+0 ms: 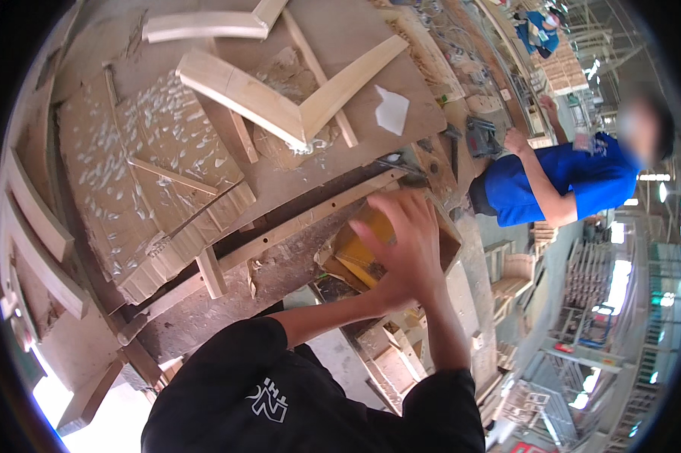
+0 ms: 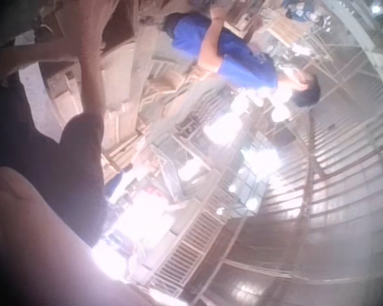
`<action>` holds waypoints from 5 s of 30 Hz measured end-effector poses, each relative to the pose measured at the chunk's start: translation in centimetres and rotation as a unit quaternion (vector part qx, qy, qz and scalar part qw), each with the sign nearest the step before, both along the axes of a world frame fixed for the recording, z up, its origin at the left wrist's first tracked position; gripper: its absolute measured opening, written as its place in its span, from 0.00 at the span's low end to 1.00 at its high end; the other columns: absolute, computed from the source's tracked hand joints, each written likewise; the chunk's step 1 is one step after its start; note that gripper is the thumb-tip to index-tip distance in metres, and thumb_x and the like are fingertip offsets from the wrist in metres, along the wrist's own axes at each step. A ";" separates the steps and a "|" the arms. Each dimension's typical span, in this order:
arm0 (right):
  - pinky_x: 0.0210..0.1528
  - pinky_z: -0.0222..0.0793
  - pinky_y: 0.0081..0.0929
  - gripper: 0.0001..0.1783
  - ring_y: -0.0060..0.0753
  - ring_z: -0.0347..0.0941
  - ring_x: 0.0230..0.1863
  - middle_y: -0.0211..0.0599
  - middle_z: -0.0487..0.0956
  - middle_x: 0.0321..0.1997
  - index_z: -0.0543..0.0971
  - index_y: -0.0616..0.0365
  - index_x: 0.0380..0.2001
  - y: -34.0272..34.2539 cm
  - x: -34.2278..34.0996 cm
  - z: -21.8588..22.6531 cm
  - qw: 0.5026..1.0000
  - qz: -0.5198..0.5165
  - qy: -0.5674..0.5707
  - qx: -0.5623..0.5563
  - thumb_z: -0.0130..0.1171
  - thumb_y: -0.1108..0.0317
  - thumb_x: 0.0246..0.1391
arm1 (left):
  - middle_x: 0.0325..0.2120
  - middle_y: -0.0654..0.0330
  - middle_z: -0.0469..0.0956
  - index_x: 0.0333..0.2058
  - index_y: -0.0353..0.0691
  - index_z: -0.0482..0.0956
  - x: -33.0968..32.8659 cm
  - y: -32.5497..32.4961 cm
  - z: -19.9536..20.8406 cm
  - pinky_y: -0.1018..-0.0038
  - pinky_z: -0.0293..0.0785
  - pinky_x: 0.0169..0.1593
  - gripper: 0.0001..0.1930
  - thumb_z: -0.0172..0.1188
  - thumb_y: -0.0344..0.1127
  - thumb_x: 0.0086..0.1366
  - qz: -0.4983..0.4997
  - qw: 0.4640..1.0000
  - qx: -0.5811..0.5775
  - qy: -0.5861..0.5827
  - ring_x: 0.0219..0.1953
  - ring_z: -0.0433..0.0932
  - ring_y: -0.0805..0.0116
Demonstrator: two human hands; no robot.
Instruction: The person assembles wooden frames by picking up pre-cut wooden pieces and joining them at the corners. They repeatedly align and fit the pieces together by hand, then place the completed frames on the workbench. The process is repeated multiple times throughout the clip.
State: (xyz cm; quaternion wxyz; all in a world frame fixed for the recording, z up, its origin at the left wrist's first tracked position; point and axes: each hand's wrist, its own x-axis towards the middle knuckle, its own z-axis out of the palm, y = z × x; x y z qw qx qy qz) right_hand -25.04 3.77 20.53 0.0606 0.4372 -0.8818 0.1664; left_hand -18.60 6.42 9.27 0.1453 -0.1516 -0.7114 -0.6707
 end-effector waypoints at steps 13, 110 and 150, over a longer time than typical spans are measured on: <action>0.33 0.74 0.42 0.36 0.43 0.80 0.25 0.45 0.81 0.20 0.81 0.68 0.26 -29.9 -12.2 -5.5 0.956 0.108 -0.058 0.268 0.70 0.38 0.36 | 0.29 0.57 0.74 0.33 0.38 0.77 0.3 0.5 -1.0 0.68 0.69 0.35 0.11 0.57 0.37 0.55 -0.043 0.957 -0.285 0.014 0.36 0.75 0.62; 0.54 0.70 0.36 0.38 0.39 0.73 0.53 0.41 0.79 0.50 0.77 0.58 0.51 43.6 45.7 2.3 0.515 -0.812 0.239 -0.136 0.78 0.56 0.34 | 0.54 0.51 0.63 0.48 0.43 0.71 17.9 19.2 -6.6 0.40 0.48 0.64 0.25 0.67 0.48 0.56 -0.247 0.807 -0.440 0.305 0.59 0.61 0.48; 0.61 0.51 0.45 0.58 0.46 0.64 0.57 0.47 0.69 0.54 0.57 0.62 0.63 48.3 44.1 -3.1 0.540 -0.786 0.271 -0.128 0.77 0.50 0.33 | 0.53 0.41 0.67 0.52 0.29 0.67 19.2 11.9 -9.7 0.49 0.56 0.61 0.48 0.77 0.57 0.41 0.050 0.925 -0.363 0.104 0.58 0.61 0.40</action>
